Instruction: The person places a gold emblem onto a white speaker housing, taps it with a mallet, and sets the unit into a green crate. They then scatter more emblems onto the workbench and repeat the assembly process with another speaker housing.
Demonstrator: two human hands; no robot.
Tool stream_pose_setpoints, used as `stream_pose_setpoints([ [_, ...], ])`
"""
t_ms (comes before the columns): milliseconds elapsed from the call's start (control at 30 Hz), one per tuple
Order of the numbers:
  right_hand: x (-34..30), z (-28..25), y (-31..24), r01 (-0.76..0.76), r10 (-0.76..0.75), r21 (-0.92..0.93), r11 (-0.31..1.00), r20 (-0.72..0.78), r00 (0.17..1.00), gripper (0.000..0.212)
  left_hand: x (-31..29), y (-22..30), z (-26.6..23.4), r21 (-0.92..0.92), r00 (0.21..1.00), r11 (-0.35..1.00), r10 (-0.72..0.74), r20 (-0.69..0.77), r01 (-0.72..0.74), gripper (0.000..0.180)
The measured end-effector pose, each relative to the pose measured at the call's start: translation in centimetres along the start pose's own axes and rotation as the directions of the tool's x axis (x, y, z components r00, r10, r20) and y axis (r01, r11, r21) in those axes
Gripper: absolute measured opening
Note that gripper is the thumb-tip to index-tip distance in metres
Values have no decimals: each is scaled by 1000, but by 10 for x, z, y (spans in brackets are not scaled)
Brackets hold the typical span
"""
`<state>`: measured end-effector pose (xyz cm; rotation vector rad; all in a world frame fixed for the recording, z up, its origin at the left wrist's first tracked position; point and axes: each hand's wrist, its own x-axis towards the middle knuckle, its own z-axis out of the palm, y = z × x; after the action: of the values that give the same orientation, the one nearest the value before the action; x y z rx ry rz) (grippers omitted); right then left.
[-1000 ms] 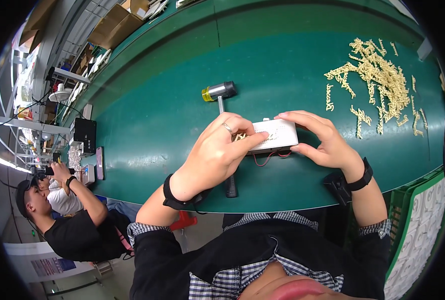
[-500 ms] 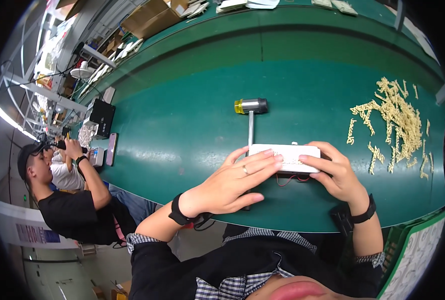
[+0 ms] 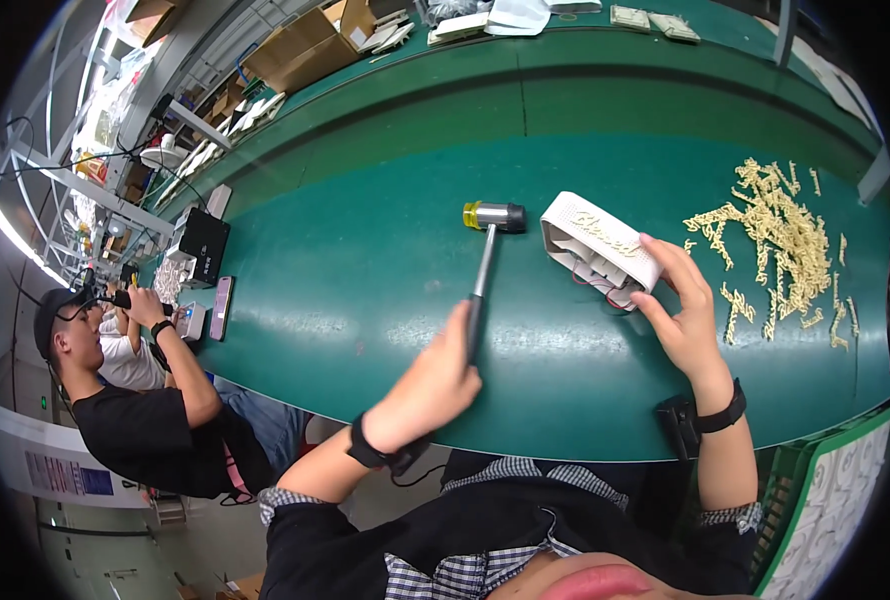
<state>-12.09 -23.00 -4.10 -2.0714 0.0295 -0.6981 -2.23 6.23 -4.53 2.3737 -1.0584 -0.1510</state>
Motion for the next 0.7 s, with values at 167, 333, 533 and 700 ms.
stream_pose_setpoints([
  [167, -3, -1, -2, -41, 42, 8, 999, -40, 998, 57, 13, -1, -61, -769, 772, 194, -365, 520, 610, 53],
  [333, -4, -7, 4, -35, 35, 1, 999, -72, 997, 56, -3, 22, -71, -640, 793, 478, -263, 549, 602, 38],
  [533, -2, -4, 2, -17, 16, -26, 1000, -52, 999, 56, -18, 64, -83, -956, 960, 162, 101, 263, 245, 35],
  [700, -3, -3, 2, -24, 23, -9, 1000, -77, 997, 55, 1, 75, -71, -808, 819, 147, -32, 573, 571, 37],
])
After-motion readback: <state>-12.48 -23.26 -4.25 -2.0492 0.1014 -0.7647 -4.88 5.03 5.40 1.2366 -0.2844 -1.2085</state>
